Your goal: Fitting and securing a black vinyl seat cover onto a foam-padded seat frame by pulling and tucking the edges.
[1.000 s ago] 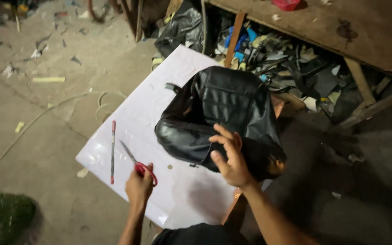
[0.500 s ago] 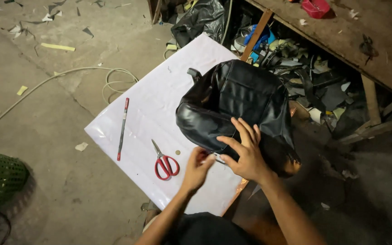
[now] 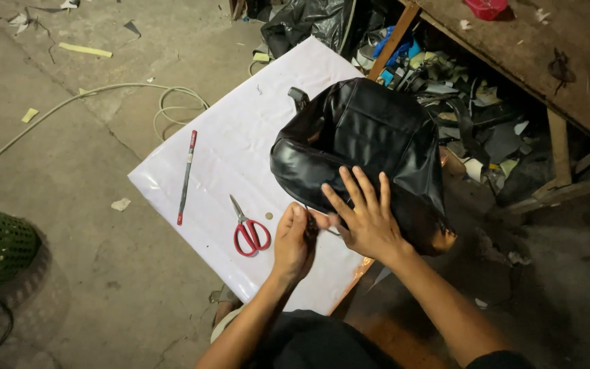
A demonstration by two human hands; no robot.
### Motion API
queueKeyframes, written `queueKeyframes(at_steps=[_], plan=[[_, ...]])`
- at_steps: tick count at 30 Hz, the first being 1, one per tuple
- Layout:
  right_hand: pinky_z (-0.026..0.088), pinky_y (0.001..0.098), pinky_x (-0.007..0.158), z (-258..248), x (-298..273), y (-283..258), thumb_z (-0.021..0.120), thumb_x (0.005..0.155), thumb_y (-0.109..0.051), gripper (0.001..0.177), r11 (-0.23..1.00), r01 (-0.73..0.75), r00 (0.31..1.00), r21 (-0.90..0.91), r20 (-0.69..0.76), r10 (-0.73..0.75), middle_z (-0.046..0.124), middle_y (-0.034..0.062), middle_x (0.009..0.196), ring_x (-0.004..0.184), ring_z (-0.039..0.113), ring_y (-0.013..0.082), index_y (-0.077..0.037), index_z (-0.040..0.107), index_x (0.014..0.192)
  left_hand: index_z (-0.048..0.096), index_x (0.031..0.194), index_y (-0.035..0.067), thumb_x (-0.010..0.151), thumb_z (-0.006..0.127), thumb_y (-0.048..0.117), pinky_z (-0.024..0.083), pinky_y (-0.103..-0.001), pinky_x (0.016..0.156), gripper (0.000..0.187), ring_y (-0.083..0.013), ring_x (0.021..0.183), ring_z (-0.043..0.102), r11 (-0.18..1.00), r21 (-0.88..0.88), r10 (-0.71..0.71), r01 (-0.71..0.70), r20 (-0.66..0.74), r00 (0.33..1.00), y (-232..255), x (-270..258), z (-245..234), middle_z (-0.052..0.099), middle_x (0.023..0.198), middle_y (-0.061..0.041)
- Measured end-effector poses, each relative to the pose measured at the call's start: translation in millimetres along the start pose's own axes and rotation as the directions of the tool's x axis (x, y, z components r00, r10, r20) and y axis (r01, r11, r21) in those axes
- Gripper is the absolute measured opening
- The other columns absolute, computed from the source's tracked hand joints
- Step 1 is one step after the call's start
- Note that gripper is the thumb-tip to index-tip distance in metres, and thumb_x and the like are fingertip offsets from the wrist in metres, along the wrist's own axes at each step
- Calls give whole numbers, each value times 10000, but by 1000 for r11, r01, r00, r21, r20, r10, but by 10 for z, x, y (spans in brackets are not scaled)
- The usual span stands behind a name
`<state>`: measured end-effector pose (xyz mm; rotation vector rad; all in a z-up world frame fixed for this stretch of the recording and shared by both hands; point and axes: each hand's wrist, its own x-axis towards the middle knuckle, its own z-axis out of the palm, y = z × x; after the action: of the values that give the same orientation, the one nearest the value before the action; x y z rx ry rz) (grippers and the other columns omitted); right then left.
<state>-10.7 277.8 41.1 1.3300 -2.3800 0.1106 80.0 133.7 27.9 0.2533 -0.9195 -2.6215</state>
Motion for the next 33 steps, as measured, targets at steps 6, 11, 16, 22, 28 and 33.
queueKeyframes(at_steps=[6, 11, 16, 22, 28, 33], plan=[[186, 766, 1193, 66, -53, 36, 672, 699, -159, 978, 991, 41, 999, -130, -8, -42, 352, 196, 1693, 1552, 319, 439, -330, 412, 1626, 424, 931, 172, 1143, 476, 315, 428, -280, 493, 261, -115, 531, 406, 998, -62, -21, 20, -10, 1000, -201, 289, -629, 346, 696, 27], [238, 762, 1177, 72, -31, 84, 574, 721, -88, 932, 984, 63, 996, -168, -49, -73, 393, 186, 1673, 1530, 365, 437, -341, 445, 1609, 471, 891, 146, 1123, 507, 213, 355, -244, 424, 245, -88, 466, 370, 961, 229, 170, -154, -50, 984, 158, 359, -1575, 347, 614, 24], [258, 763, 1167, 64, -15, 91, 559, 692, -66, 968, 983, 65, 995, -173, -61, -77, 400, 184, 1672, 1520, 381, 442, -344, 443, 1612, 454, 968, 120, 1187, 413, 224, 363, -259, 429, 246, -118, 453, 375, 864, 455, 321, -216, -167, 932, 729, 382, -2031, 360, 600, 12], [181, 752, 1191, -53, -3, 111, 656, 758, -169, 885, 996, 54, 998, -75, -7, -54, 359, 205, 1693, 1544, 323, 461, -321, 461, 1607, 628, 1313, 11, 1004, 648, 85, 534, -465, 799, 319, -345, 848, 666, 524, 847, 112, -94, 41, 993, 167, 245, -1378, 701, 944, -229], [96, 680, 1241, -228, -63, 185, 838, 674, -317, 981, 966, 57, 998, 254, 23, -65, 266, 241, 1725, 1585, 220, 464, -231, 496, 1590, 609, 1407, 90, 850, 878, 187, 562, -491, 975, 627, -383, 1064, 732, 629, 777, -240, -20, 218, 946, -365, 104, -649, 706, 1278, -187], [444, 531, 1158, -585, -457, -363, 699, 908, -169, 368, 849, -131, 903, 511, -293, 316, 641, 184, 1312, 1293, 615, 412, 0, 716, 1234, 607, 1043, 64, 974, 726, 93, 541, -302, 586, 141, -181, 638, 633, 839, 513, -276, 182, 111, 955, -1019, 332, -917, 626, 785, -84]])
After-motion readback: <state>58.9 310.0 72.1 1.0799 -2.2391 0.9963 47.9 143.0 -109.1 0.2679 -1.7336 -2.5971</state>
